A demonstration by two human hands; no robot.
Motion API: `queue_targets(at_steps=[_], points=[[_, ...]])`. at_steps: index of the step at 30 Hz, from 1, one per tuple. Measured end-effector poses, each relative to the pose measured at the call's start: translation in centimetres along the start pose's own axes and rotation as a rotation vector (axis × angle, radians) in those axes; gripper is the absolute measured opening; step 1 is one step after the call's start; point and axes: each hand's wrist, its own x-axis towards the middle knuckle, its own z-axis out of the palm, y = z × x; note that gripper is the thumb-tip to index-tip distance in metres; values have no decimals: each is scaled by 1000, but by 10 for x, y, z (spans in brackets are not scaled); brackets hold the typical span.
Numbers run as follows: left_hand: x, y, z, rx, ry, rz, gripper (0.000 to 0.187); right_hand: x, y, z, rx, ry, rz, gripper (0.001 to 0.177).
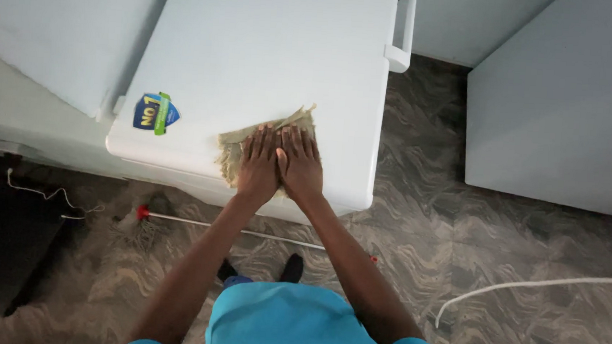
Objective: The person wipes the top surface of a white chest freezer with a cloth, moving the cloth across the lid in repeated strokes. The person then moves to a second chest freezer and continues wiping its top surface.
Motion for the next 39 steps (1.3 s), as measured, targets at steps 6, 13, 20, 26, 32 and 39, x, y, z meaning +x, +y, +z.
queue_targets(at_steps=[6, 13, 20, 26, 32, 39], points=[[5, 33, 14, 113, -24, 57, 75, -21, 23, -22, 78, 77, 31, 55], [12, 64, 15, 147, -97, 141, 74, -51, 67, -32, 14, 130, 38, 51], [0, 40, 9, -408, 189, 33, 44, -76, 82, -65, 199, 139, 126, 46], [-7, 20, -15, -313, 374, 9, 40, -62, 87, -68, 292, 203, 165, 50], [11, 6, -20, -317, 343, 11, 27, -17, 84, -79, 185, 238, 26, 47], [21, -5, -9, -274, 319, 6, 18, 7, 93, -83, 79, 65, 41, 42]])
